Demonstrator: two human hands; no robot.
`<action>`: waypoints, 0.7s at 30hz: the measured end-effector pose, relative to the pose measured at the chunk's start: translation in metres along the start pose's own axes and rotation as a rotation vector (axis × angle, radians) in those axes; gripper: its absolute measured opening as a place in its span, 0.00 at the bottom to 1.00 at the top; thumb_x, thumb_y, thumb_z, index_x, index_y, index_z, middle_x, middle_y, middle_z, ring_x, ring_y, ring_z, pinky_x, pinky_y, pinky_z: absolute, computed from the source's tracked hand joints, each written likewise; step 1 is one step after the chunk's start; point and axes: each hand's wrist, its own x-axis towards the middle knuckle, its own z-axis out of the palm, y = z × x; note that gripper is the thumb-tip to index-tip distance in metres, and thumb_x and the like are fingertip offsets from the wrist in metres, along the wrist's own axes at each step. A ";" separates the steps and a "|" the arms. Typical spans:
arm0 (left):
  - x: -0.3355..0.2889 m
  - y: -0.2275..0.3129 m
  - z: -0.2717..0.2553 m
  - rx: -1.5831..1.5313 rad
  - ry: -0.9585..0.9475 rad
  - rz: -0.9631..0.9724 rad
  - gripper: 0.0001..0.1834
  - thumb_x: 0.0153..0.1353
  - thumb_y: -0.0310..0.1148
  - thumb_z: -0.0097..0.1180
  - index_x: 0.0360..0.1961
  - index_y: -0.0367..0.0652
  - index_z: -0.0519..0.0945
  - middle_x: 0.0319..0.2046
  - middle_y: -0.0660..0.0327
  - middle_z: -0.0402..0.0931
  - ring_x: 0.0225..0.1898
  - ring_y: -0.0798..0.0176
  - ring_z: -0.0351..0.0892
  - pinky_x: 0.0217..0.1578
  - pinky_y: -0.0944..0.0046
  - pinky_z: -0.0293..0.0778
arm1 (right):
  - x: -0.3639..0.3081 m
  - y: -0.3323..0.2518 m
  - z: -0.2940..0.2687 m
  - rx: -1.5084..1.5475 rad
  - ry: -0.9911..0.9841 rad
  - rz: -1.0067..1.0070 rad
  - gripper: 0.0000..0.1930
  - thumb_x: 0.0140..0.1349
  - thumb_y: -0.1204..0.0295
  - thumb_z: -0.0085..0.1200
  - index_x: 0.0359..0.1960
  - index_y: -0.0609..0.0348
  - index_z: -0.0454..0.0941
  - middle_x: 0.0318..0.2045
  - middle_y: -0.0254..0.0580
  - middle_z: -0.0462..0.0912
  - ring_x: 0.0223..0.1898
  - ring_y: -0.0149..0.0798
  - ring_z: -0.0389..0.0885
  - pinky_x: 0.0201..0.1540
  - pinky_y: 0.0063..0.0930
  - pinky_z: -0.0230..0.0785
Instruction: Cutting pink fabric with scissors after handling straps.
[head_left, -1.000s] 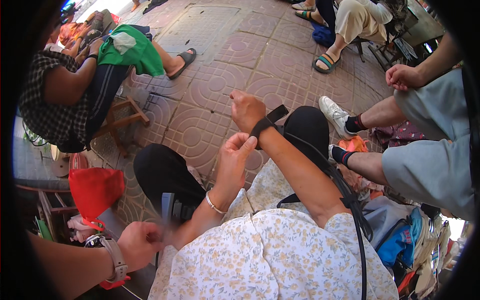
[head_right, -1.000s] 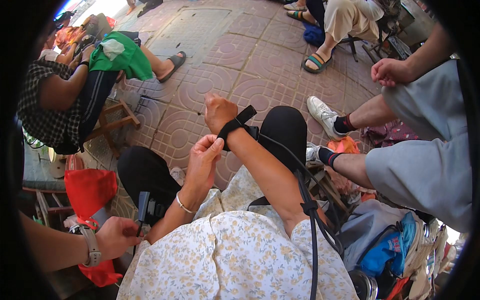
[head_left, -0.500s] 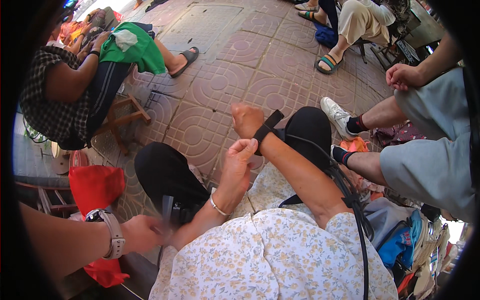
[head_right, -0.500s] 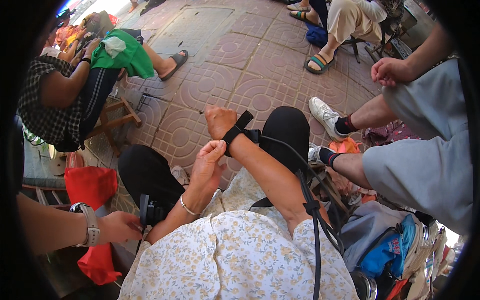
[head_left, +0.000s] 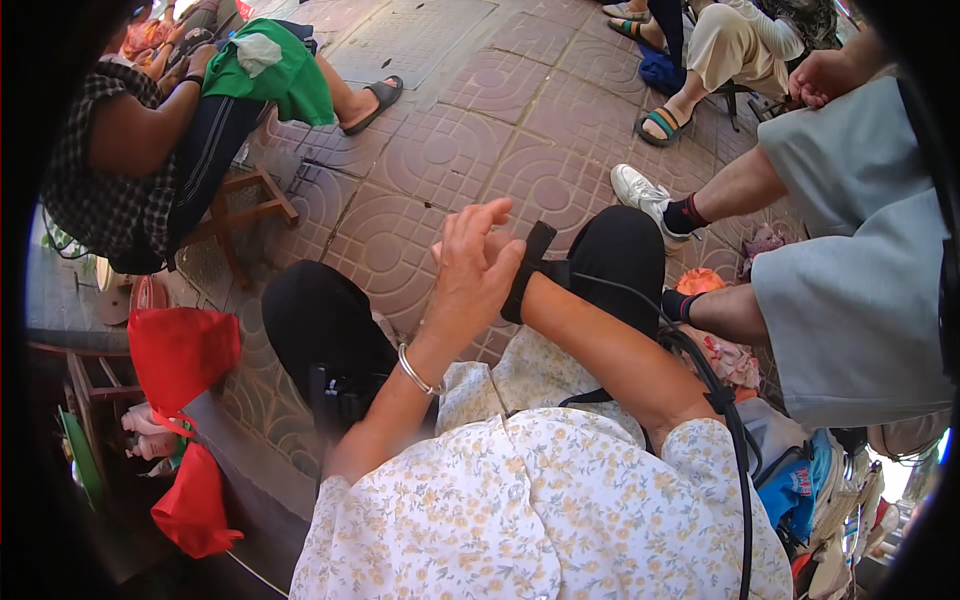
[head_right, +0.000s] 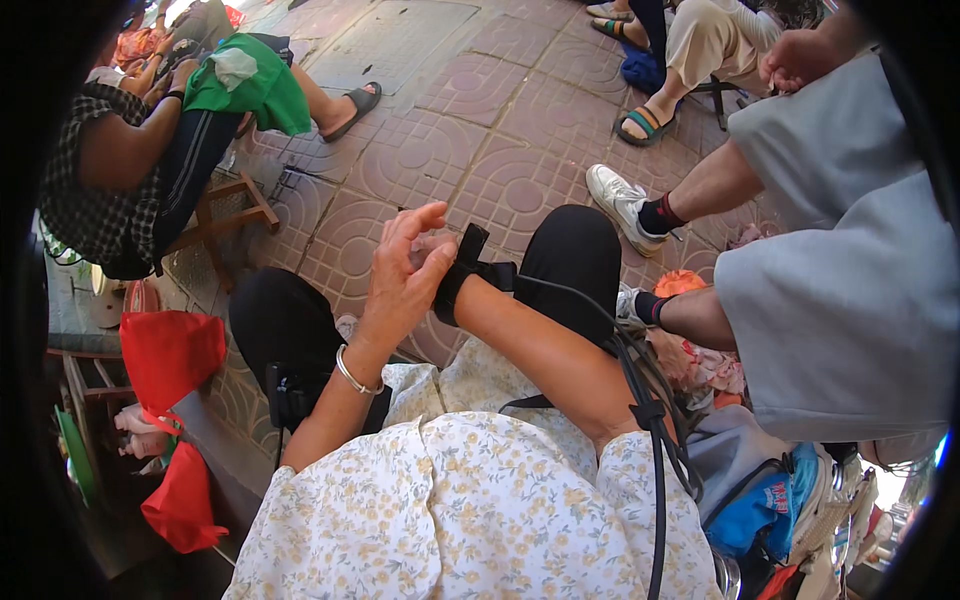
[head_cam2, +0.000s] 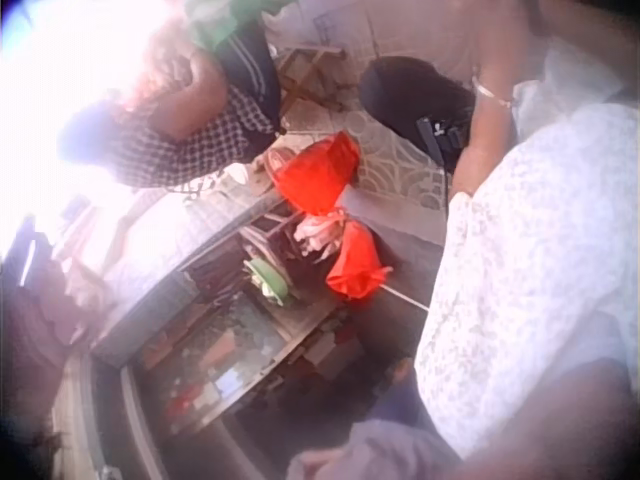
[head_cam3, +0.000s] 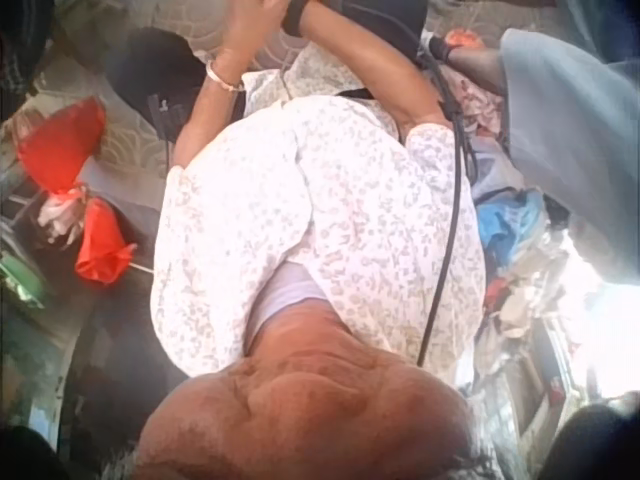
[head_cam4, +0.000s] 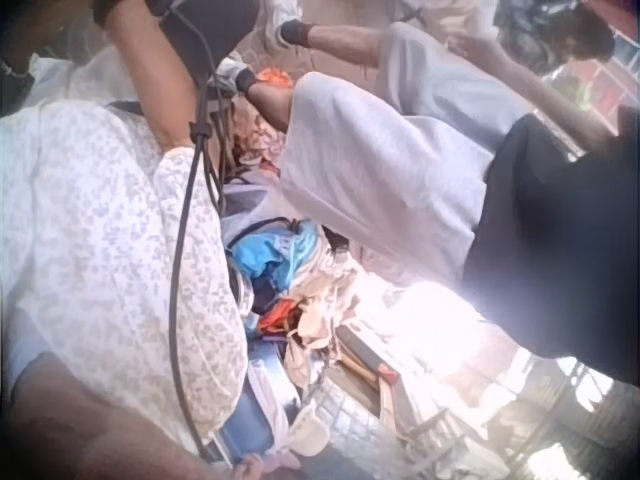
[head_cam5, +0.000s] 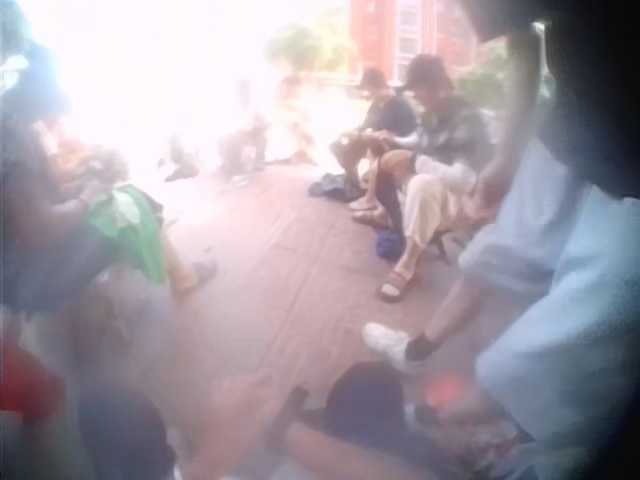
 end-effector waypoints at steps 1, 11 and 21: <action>0.003 -0.003 0.001 -0.004 0.001 -0.003 0.18 0.48 0.28 0.52 0.43 0.41 0.71 0.33 0.61 0.71 0.40 0.64 0.68 0.34 0.68 0.65 | -0.004 0.000 0.001 0.052 -0.017 0.017 0.08 0.45 0.69 0.51 0.29 0.55 0.74 0.28 0.42 0.78 0.34 0.44 0.77 0.31 0.32 0.69; -0.005 -0.004 0.003 -0.584 -0.247 -0.256 0.05 0.47 0.22 0.56 0.29 0.38 0.76 0.27 0.65 0.72 0.31 0.71 0.70 0.32 0.72 0.65 | -0.020 0.033 -0.006 0.587 0.152 0.057 0.11 0.44 0.67 0.51 0.31 0.54 0.74 0.29 0.41 0.77 0.36 0.44 0.76 0.31 0.33 0.68; -0.022 -0.001 -0.001 -0.527 -0.096 -0.046 0.06 0.47 0.19 0.56 0.28 0.39 0.76 0.31 0.63 0.70 0.34 0.71 0.68 0.36 0.72 0.65 | 0.010 0.043 -0.018 0.100 -0.345 0.507 0.08 0.45 0.68 0.53 0.23 0.60 0.76 0.19 0.45 0.76 0.24 0.44 0.75 0.25 0.30 0.65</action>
